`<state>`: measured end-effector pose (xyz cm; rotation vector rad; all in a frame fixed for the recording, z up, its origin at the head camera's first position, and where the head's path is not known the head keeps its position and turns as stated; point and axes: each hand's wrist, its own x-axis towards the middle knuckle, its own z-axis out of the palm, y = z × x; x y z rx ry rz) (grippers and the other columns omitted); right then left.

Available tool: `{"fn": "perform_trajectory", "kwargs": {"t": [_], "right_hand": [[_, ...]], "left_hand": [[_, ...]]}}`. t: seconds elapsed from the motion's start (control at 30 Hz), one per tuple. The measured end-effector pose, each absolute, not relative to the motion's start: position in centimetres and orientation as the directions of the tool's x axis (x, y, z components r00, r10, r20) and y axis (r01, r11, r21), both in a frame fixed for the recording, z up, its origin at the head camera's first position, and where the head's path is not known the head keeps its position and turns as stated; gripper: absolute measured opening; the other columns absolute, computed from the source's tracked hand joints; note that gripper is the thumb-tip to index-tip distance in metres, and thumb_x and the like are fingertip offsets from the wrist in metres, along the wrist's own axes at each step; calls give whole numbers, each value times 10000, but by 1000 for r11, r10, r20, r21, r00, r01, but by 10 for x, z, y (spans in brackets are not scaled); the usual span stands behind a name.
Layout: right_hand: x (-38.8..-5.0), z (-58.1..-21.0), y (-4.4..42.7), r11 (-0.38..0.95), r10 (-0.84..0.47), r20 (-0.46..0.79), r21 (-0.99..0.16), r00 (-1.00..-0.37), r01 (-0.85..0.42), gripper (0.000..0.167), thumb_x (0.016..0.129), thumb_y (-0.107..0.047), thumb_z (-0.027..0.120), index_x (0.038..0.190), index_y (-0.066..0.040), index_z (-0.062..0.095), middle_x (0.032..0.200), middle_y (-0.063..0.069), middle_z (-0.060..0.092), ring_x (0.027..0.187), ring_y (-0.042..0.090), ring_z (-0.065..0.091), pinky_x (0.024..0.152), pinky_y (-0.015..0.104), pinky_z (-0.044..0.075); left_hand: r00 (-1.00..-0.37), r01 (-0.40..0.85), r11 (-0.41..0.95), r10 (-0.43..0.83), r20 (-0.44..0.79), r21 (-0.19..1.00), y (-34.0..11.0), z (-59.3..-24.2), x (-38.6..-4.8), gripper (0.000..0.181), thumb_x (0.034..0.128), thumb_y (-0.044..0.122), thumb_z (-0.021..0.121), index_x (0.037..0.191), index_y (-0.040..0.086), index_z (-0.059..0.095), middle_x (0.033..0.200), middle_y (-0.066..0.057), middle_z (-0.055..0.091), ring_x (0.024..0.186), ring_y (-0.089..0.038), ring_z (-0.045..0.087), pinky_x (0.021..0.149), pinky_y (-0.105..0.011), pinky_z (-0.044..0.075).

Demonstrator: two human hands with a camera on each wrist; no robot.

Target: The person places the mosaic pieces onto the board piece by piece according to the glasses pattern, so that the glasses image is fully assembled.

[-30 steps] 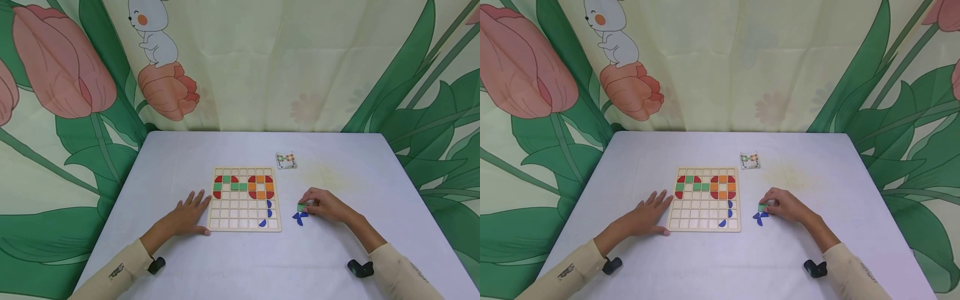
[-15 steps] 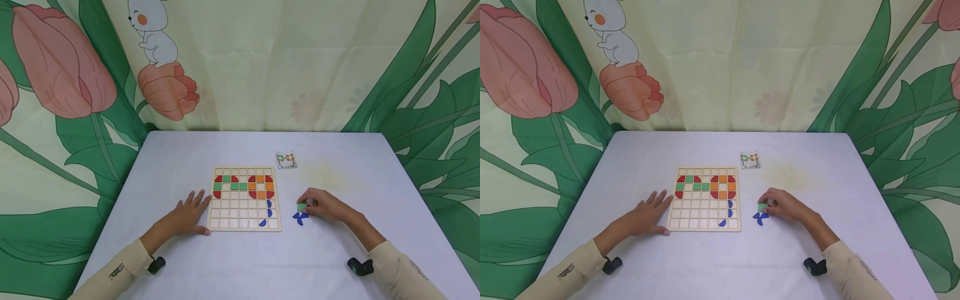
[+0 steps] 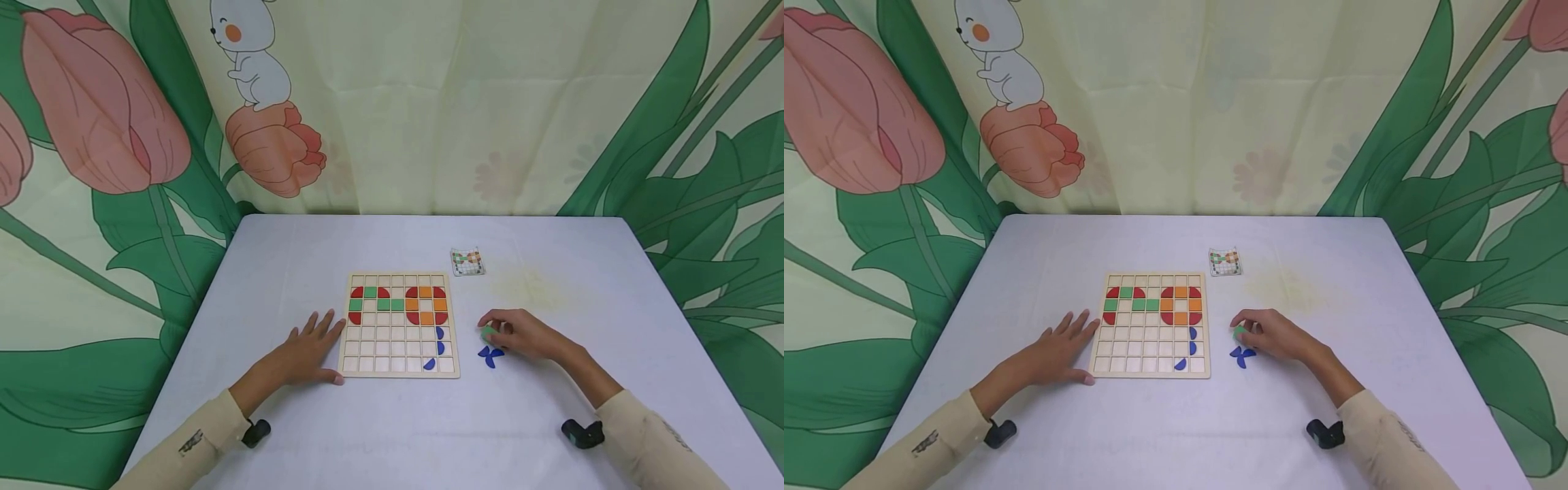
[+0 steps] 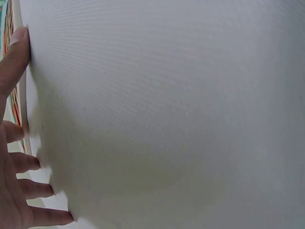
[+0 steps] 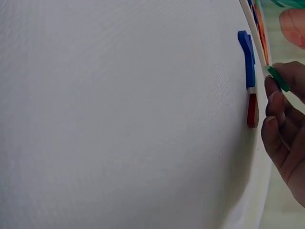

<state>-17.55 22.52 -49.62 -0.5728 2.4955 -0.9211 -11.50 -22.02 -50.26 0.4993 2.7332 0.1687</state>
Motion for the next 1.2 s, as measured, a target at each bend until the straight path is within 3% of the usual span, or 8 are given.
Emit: {"fn": "perform_trajectory", "kwargs": {"t": [0.33, 0.6, 0.83, 0.97, 1.2], "right_hand": [[-179, -495, 206, 653, -526, -216, -723, -823, -227, 266, 937, -171, 704, 1197, -114, 712, 929, -16, 657, 674, 138, 568, 570, 239, 499], [-184, -496, 188, 596, -577, -207, -768, -790, -235, 325, 947, -172, 688, 1265, -106, 687, 1014, 21, 681, 673, 149, 598, 595, 242, 526], [-191, -498, 172, 509, -624, -205, -839, -754, -193, 337, 955, -160, 683, 1286, -97, 680, 953, 54, 665, 663, 161, 580, 583, 228, 505], [-193, -501, 161, 486, -613, -192, -857, -767, -173, 327, 938, -173, 711, 1255, -94, 692, 984, 58, 652, 681, 165, 583, 598, 227, 509], [-198, -503, 141, 485, -591, -156, -853, -792, -193, 282, 912, -167, 748, 1187, -121, 707, 896, 31, 613, 680, 163, 562, 596, 210, 478]], "left_hand": [[-876, 324, 932, 360, -321, 160, -219, -504, -117, 1111, 752, 662, 763, 1603, 158, 258, 1673, -179, 174, 1510, -500, 165, 1065, -733, 324], [-876, 323, 933, 358, -323, 156, -219, -505, -117, 1114, 749, 658, 768, 1602, 152, 260, 1672, -183, 174, 1509, -504, 166, 1062, -735, 325], [-875, 324, 932, 361, -321, 165, -219, -504, -116, 1112, 746, 657, 771, 1599, 149, 269, 1668, -188, 185, 1505, -511, 172, 1058, -736, 330], [-876, 325, 931, 362, -320, 164, -218, -504, -115, 1112, 746, 653, 775, 1599, 150, 269, 1668, -188, 186, 1504, -511, 175, 1057, -737, 330], [-875, 327, 931, 363, -321, 160, -219, -503, -115, 1112, 750, 651, 772, 1598, 137, 269, 1665, -194, 191, 1500, -514, 184, 1052, -738, 334]]}}
